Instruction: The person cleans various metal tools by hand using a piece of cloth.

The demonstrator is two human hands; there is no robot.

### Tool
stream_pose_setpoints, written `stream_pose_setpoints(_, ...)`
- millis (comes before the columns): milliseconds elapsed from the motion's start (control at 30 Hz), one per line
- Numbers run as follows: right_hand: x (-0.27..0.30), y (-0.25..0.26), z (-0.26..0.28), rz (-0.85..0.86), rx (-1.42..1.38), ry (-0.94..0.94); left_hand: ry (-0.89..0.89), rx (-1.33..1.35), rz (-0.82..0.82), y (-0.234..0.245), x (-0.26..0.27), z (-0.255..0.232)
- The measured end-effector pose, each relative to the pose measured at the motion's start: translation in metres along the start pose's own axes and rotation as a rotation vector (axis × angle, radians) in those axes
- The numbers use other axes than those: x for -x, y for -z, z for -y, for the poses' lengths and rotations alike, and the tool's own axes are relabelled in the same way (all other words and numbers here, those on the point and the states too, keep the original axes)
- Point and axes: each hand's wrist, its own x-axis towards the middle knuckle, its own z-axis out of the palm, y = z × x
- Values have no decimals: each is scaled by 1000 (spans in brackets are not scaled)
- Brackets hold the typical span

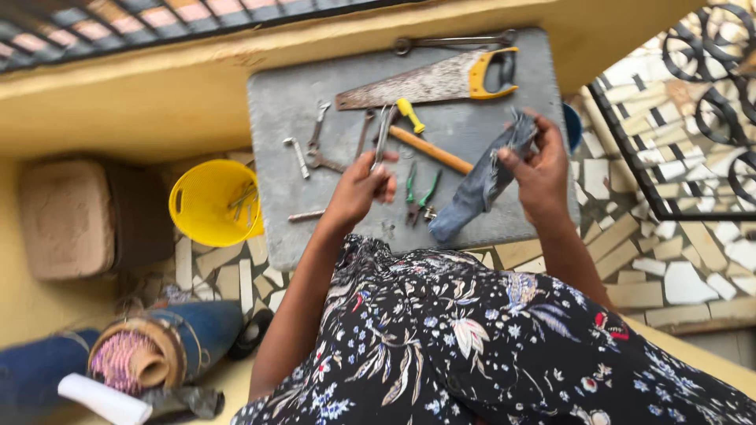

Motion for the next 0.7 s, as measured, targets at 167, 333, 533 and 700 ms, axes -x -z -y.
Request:
stream_pose_setpoints(167, -15, -37, 61, 85, 114, 295, -193, -82, 23, -27, 3, -35)
stream_pose_setpoints(333, -41, -66, 91, 152, 480, 621, -240, -398, -51, -50, 12, -50)
stream_pose_setpoints(533, -23, -95, 60, 269, 603, 677, -347, -576, -146, -56, 8, -51)
stream_pose_setpoints(700, -33, -79, 37, 247, 654, 731, -434, -730, -211, -65, 13, -41)
